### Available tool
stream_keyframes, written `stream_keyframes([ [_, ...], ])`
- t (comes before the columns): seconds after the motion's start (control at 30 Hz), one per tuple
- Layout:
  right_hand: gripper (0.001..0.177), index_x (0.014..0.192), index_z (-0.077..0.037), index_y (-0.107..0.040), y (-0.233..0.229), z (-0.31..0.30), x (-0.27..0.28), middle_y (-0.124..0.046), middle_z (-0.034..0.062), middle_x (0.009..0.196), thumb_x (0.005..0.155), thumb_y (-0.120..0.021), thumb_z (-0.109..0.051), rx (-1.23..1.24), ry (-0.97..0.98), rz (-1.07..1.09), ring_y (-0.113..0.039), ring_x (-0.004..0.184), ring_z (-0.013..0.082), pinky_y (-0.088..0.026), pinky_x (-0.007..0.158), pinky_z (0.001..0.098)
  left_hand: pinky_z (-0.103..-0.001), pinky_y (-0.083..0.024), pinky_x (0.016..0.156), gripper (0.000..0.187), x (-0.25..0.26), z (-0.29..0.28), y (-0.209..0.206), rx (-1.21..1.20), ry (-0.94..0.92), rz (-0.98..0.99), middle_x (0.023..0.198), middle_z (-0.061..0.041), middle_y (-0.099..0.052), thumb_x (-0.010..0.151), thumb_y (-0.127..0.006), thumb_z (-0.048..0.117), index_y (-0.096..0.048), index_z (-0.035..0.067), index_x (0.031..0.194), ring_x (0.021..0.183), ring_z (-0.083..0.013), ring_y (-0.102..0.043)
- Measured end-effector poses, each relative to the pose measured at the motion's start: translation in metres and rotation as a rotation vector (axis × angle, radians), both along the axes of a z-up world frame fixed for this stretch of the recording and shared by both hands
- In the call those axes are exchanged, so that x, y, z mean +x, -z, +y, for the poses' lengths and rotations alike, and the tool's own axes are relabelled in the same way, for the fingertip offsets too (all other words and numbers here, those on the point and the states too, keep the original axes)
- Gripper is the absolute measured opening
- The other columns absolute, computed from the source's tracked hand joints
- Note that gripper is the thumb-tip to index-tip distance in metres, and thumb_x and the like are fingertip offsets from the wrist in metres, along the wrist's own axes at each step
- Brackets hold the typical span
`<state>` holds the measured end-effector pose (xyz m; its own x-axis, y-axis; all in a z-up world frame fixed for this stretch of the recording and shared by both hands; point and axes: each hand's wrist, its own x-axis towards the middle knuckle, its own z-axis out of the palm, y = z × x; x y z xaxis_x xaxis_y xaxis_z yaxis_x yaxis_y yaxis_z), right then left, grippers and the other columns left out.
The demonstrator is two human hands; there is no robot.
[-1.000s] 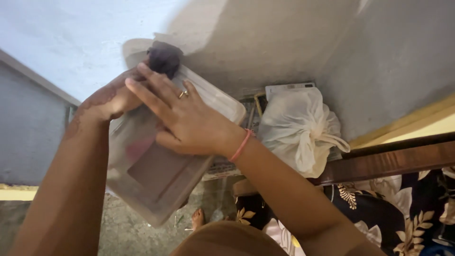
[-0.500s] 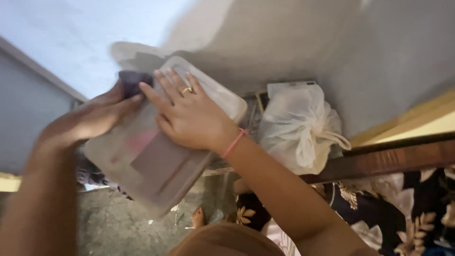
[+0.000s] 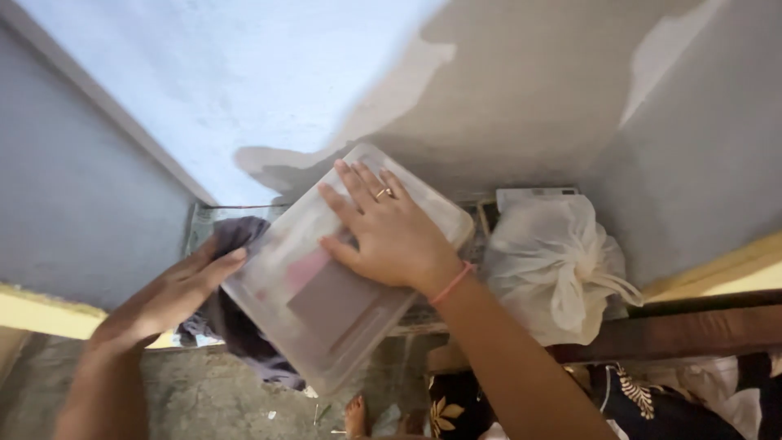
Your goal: Cleaning and organizing plastic boxes and a white plastic bag on a shelf niche.
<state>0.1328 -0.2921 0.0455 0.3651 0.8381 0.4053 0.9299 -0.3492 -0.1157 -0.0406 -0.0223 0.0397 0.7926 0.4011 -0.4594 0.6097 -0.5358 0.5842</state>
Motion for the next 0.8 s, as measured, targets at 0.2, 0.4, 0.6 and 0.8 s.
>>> stream_keyframes([
  [0.2,0.07,0.155,-0.005,-0.038,0.011,0.017,0.002,-0.031,0.0255,0.165,0.107,-0.039,-0.054,-0.04,0.025,-0.076,-0.026,0.156,0.0401,-0.017,0.128,0.0525,-0.051,-0.017,0.125,0.094,0.025,-0.05,-0.018,-0.063,-0.221,-0.128,0.171,-0.008,-0.022,0.09,-0.047,0.071,-0.018,0.024,0.166,0.159,-0.0295,-0.015],
  [0.4,0.064,0.15,-0.013,-0.044,-0.01,0.06,-0.023,-0.042,0.0142,0.155,0.102,-0.043,-0.056,-0.15,-0.19,0.005,-0.03,0.146,0.0343,-0.013,0.115,0.066,-0.036,-0.023,0.123,0.082,0.039,-0.041,0.047,-0.427,-0.423,-0.934,0.168,-0.017,-0.031,0.099,-0.06,0.043,-0.03,-0.007,0.157,0.154,-0.026,-0.028],
  [0.6,0.058,0.138,-0.019,-0.058,-0.011,0.057,-0.02,-0.056,0.0081,0.145,0.101,-0.04,-0.06,-0.077,-0.11,0.023,-0.045,0.143,0.0263,-0.021,0.121,0.059,-0.039,-0.042,0.111,0.078,-0.006,-0.095,0.102,-0.519,-0.75,-1.046,0.147,-0.024,-0.053,0.102,-0.054,0.043,-0.029,-0.006,0.157,0.13,-0.0304,-0.051],
  [0.8,0.055,0.136,-0.019,-0.059,-0.01,0.071,-0.014,-0.057,0.0118,0.141,0.103,-0.039,-0.057,-0.165,-0.003,0.032,-0.044,0.139,0.0291,-0.018,0.119,0.062,-0.04,-0.042,0.11,0.079,-0.053,-0.167,0.193,-0.523,-0.645,-0.547,0.145,-0.022,-0.052,0.1,-0.059,0.037,-0.016,0.0,0.155,0.129,-0.0334,-0.054],
])
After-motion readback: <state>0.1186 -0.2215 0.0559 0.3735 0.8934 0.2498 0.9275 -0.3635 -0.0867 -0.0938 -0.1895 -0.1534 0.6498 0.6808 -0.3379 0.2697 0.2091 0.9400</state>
